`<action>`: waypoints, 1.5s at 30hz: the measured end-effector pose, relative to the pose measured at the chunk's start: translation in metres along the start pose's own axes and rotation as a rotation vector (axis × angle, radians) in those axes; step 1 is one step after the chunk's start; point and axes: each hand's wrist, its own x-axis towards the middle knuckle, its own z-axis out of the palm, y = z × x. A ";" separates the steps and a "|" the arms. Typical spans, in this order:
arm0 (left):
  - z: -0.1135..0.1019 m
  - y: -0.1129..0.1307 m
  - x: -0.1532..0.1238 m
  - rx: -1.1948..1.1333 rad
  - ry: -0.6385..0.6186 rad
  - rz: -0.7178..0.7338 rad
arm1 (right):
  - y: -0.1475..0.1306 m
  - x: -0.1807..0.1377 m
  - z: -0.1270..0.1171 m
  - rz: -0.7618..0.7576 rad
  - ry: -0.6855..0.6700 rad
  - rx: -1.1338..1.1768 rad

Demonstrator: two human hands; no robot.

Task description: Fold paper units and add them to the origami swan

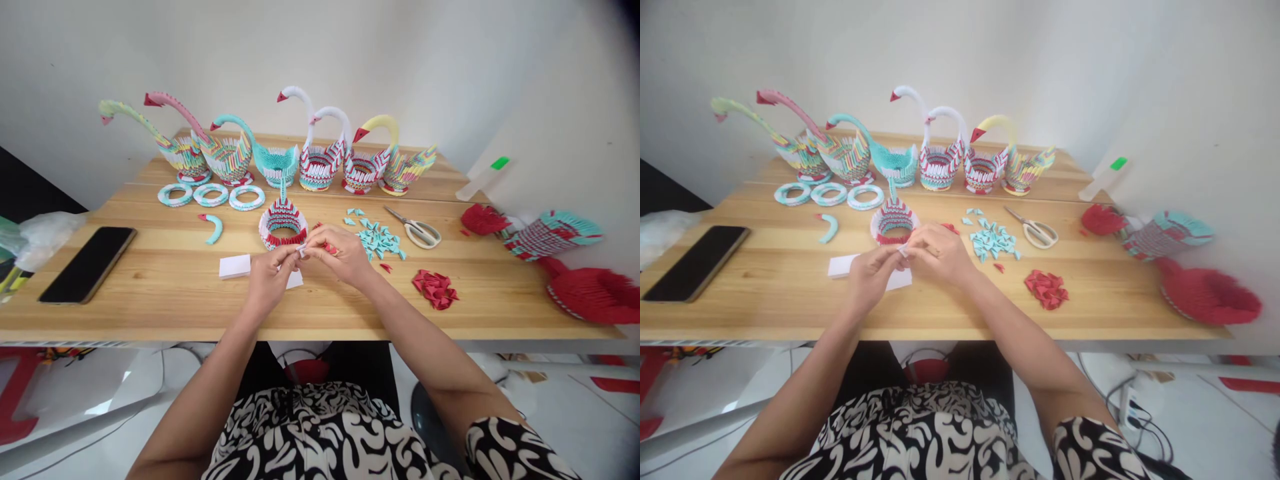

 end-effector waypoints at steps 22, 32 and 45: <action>0.001 0.003 -0.002 -0.034 -0.004 -0.001 | -0.004 0.000 0.003 0.164 -0.009 0.110; 0.005 0.005 -0.004 0.177 0.123 0.121 | 0.000 -0.002 0.009 0.420 -0.054 0.563; 0.005 0.006 -0.007 0.314 0.136 0.229 | -0.005 0.000 0.001 0.284 -0.030 0.266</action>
